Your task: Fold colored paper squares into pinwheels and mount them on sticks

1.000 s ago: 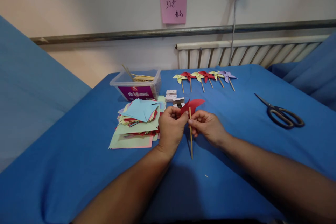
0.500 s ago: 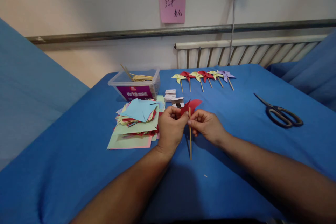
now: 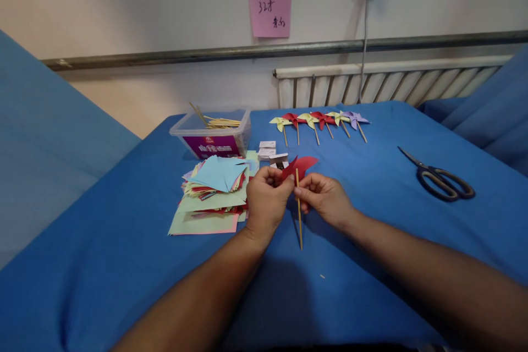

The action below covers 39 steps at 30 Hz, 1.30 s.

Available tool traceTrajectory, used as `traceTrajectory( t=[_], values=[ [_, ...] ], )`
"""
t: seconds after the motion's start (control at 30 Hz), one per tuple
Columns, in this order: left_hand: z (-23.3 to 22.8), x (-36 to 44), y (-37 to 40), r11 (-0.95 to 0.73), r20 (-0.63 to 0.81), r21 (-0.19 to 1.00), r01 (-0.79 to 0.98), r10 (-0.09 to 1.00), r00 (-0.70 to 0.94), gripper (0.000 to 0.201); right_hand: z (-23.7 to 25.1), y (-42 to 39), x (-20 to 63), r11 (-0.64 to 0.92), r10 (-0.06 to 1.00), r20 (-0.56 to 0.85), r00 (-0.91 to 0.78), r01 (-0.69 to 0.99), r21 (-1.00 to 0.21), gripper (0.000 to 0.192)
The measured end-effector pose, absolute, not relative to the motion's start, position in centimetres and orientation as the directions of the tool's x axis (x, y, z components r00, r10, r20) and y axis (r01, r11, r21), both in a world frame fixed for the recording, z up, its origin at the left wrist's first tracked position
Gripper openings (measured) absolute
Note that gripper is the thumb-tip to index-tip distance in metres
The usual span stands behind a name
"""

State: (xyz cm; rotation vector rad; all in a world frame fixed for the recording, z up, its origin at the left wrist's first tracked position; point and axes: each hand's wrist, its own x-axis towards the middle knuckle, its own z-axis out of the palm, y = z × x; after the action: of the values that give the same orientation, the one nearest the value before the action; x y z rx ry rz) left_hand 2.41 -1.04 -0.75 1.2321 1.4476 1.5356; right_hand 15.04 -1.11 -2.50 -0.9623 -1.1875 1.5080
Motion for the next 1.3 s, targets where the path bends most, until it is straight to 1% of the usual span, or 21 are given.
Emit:
traceTrajectory(
  t=[0.23, 0.77, 1.03, 1.3],
  values=[
    [-0.53, 2.57, -1.22, -0.149, 0.187, 0.979, 0.141, 0.930, -0.317, 0.018, -2.58, -1.13, 15.22, -0.061, 0.967, -0.007, -0.255, -0.203, -0.977, 0.036],
    [-0.17, 2.63, -1.38, -0.155, 0.196, 0.977, 0.145, 0.922, -0.335, 0.017, -2.50, -1.33, 15.11, -0.025, 0.975, 0.017, -0.222, -0.182, -0.983, 0.039],
    [-0.17, 2.61, -1.49, -0.166, 0.228, 0.965, 0.203, 0.913, -0.339, 0.016, -2.60, -1.37, 15.18, -0.008, 0.974, 0.032, -0.223, -0.176, -0.984, 0.035],
    [-0.36, 2.58, -1.39, -0.178, 0.235, 0.964, 0.197, 0.917, -0.322, 0.016, -2.43, -1.36, 15.29, -0.017, 0.971, 0.025, -0.238, -0.173, -0.985, 0.034]
  ],
)
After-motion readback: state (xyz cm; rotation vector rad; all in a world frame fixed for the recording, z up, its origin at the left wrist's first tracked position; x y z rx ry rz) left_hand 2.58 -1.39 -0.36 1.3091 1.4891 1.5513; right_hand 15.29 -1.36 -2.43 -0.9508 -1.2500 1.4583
